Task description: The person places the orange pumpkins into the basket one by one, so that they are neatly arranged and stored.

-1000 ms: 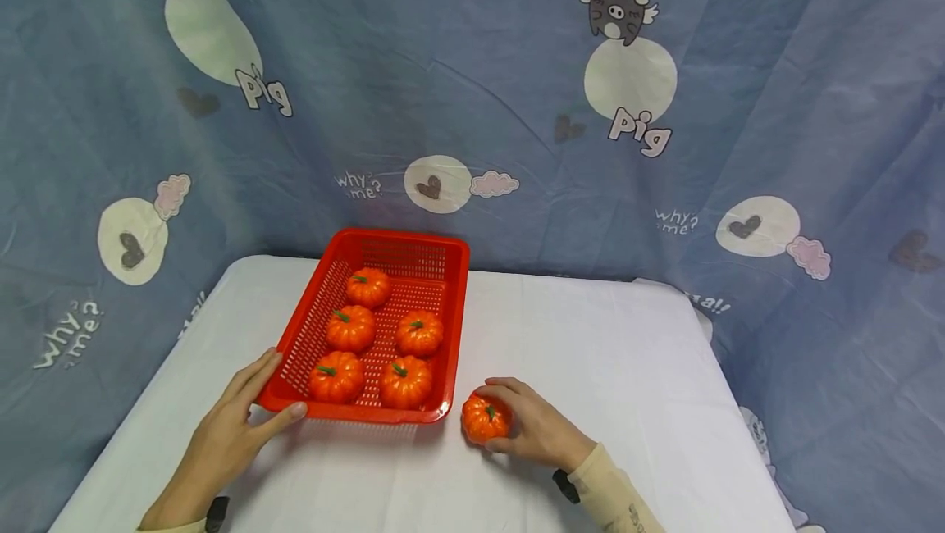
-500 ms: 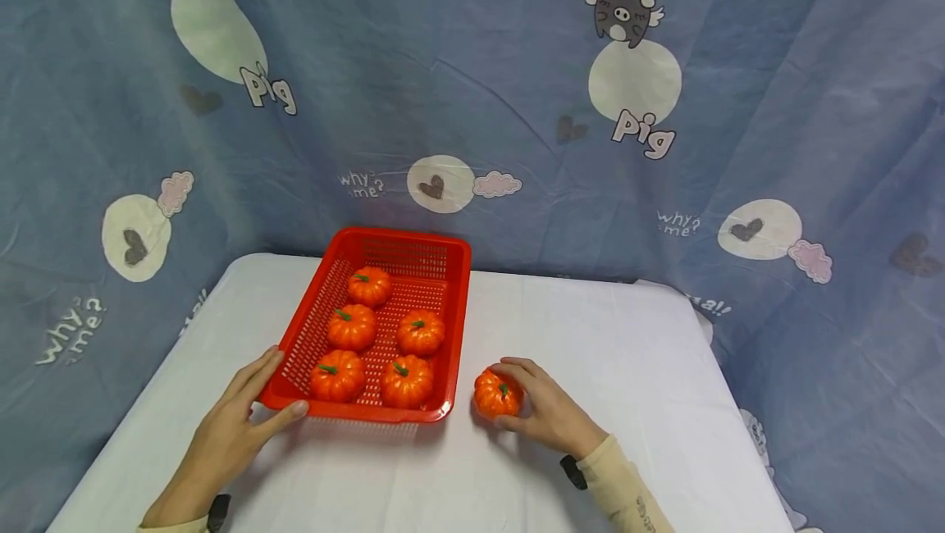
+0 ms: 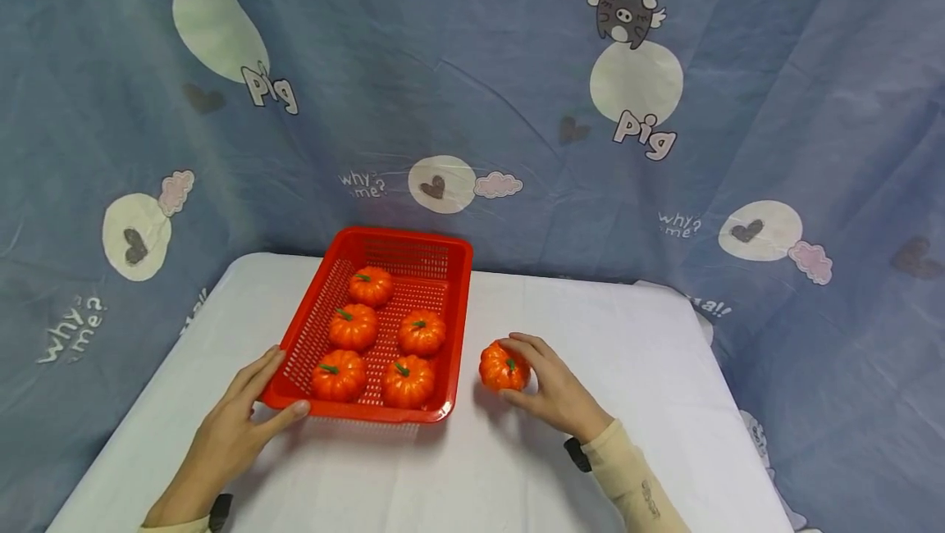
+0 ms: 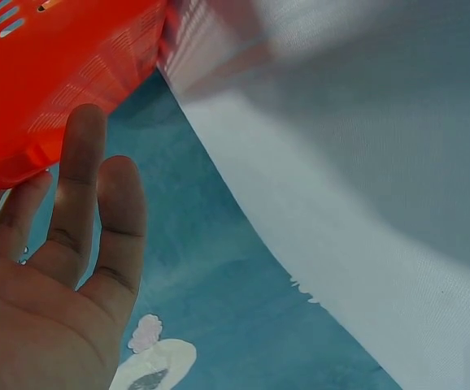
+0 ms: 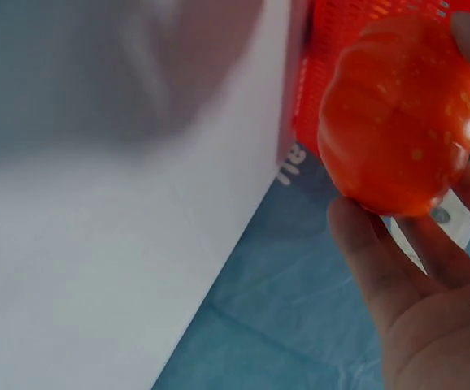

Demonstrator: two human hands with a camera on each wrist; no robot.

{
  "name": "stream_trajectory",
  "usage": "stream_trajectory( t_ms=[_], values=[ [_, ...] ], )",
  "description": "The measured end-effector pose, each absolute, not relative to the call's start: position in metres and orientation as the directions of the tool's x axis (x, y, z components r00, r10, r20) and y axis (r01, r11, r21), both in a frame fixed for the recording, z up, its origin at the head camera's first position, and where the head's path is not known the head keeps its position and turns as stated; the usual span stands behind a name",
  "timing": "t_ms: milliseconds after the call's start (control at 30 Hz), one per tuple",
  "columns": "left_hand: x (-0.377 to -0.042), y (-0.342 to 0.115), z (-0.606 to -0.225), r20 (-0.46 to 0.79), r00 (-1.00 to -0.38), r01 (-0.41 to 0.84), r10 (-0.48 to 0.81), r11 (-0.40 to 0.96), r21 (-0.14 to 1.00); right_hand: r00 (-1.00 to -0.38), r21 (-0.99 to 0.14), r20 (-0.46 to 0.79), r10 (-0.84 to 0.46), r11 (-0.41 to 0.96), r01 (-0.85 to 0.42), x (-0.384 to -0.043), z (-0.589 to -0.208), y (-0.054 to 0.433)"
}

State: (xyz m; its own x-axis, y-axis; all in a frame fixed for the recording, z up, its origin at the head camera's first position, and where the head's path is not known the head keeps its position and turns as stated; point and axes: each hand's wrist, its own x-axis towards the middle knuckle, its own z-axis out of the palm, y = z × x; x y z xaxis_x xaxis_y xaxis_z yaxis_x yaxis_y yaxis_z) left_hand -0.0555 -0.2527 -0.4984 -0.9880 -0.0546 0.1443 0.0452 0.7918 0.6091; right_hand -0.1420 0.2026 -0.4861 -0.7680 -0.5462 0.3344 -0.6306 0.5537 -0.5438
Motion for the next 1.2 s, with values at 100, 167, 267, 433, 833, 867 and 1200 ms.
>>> stream_trajectory(
  t_ms=[100,167,267,433,833,867,1200],
  values=[
    [-0.054,-0.253,-0.499,0.159,-0.986,0.059,-0.050,0.788,0.613,-0.780,-0.567,0.369,-0.506,0.542,-0.620,-0.144,-0.485,0.199],
    [-0.054,-0.254,-0.499,0.163,-0.985,0.062,-0.050,0.785,0.617,-0.785,-0.575,0.394,-0.478,0.538,-0.616,-0.146,-0.483,0.195],
    [-0.054,-0.253,-0.499,0.161,-0.985,0.058,-0.054,0.784,0.618,-0.792,-0.582,0.420,-0.444,0.538,-0.610,-0.147,-0.480,0.189],
    [-0.054,-0.252,-0.498,0.146,-0.987,0.044,-0.060,0.785,0.618,-0.810,-0.587,0.430,-0.398,0.559,-0.586,-0.151,-0.475,0.182],
    [-0.055,-0.253,-0.496,0.137,-0.989,0.040,-0.056,0.789,0.613,-0.796,-0.586,0.450,-0.404,0.539,-0.605,-0.172,-0.457,0.165],
    [-0.055,-0.253,-0.497,0.142,-0.988,0.044,-0.055,0.790,0.612,-0.793,-0.583,0.452,-0.409,0.538,-0.609,-0.174,-0.456,0.164],
    [-0.054,-0.252,-0.498,0.152,-0.987,0.049,-0.057,0.790,0.611,-0.769,-0.545,0.458,-0.445,0.543,-0.639,-0.186,-0.449,0.152]
  ],
)
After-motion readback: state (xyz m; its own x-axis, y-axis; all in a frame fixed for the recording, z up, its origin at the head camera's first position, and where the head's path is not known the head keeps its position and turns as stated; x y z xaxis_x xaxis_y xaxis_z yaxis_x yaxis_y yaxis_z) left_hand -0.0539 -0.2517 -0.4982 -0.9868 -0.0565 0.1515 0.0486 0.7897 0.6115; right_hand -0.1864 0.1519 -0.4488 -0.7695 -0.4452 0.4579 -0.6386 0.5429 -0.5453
